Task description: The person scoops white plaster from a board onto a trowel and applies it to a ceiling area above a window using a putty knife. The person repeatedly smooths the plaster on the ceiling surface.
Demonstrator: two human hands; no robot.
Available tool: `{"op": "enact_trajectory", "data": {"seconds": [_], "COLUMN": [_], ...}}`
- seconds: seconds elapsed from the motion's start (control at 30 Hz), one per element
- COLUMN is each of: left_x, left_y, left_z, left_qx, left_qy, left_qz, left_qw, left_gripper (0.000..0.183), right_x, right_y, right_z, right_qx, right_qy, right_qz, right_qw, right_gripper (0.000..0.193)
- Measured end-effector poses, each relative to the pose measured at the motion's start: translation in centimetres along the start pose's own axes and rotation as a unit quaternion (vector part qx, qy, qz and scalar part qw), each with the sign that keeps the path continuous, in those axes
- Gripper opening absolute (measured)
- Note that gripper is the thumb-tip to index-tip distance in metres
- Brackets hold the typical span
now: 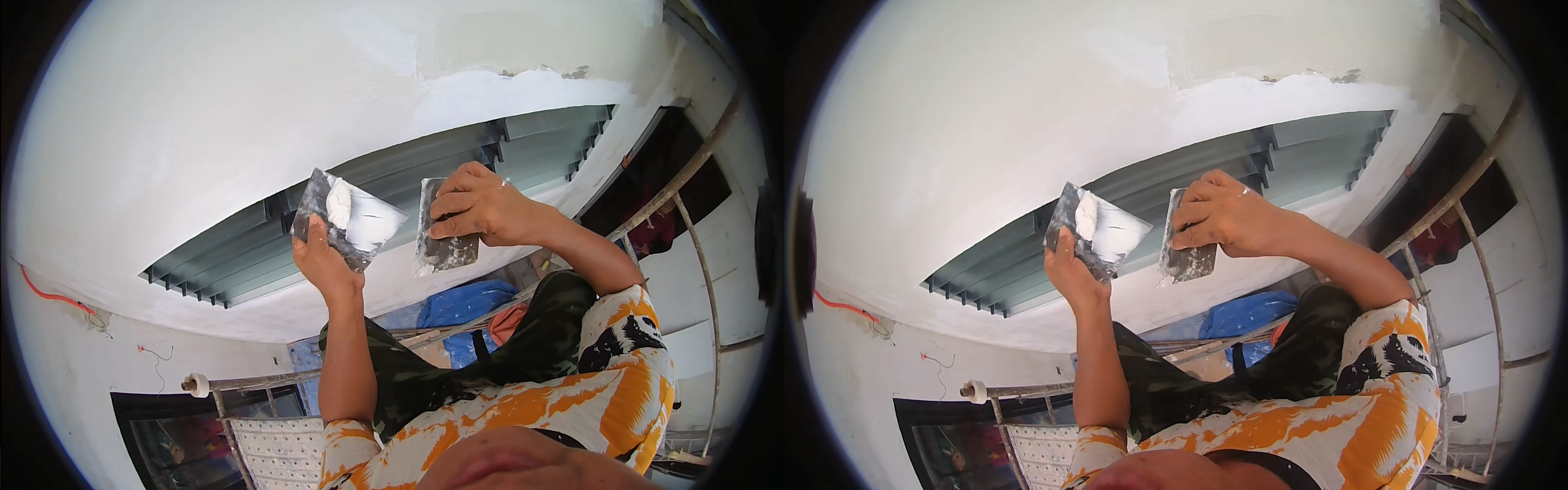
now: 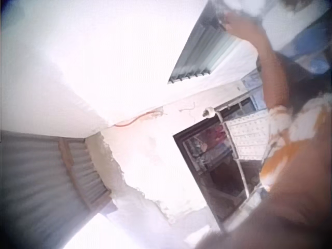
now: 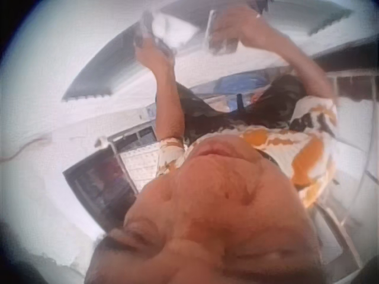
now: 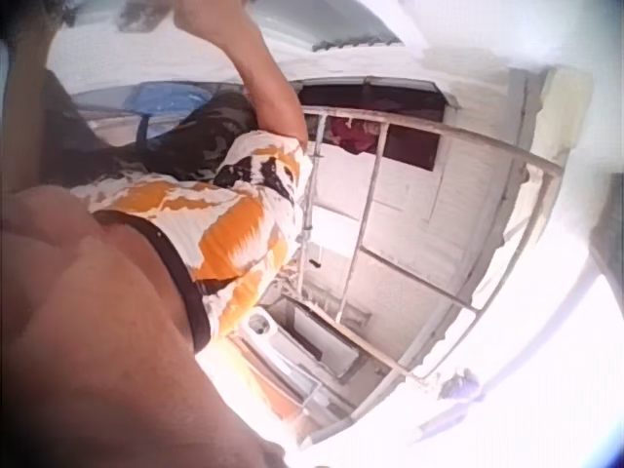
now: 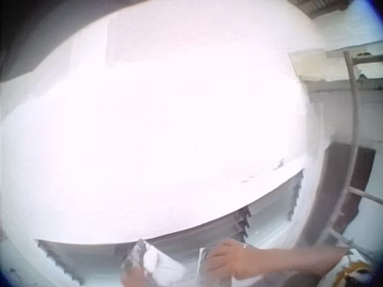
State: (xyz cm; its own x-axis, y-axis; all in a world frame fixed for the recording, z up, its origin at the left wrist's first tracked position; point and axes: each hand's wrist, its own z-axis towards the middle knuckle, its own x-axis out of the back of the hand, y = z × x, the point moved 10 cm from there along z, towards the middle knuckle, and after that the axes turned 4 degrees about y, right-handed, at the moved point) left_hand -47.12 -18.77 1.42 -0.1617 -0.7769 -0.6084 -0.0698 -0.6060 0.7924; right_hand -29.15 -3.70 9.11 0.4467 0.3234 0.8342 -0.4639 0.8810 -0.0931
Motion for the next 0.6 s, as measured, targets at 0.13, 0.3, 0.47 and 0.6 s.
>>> {"op": "enact_trajectory", "data": {"seconds": [0.13,0.3,0.47,0.6], "left_x": [1.5,3.5,3.9,4.0], "left_y": [1.9,2.8,2.2,0.6], "left_z": [1.5,1.3,1.6,1.8], "left_qx": [-0.016,-0.003,0.021,0.057], "left_qy": [0.019,0.064,0.028,0.025], "left_qz": [-0.029,0.0,0.011,0.02], "left_qw": [0.999,0.998,0.999,0.998], "left_gripper": [0.034,0.038,0.039,0.041], "right_x": [6.5,20.4,27.9,23.0], "right_y": [11.5,25.8,30.5,29.0], "right_z": [-8.7,-20.9,-18.7,-11.6], "right_qx": [-0.308,-0.425,-0.535,-0.468], "right_qy": [0.214,0.568,0.526,0.47], "right_qz": [0.244,0.161,-0.228,-0.221], "right_qw": [0.894,0.686,0.621,0.715], "right_gripper": [0.026,0.021,0.037,0.043]}}
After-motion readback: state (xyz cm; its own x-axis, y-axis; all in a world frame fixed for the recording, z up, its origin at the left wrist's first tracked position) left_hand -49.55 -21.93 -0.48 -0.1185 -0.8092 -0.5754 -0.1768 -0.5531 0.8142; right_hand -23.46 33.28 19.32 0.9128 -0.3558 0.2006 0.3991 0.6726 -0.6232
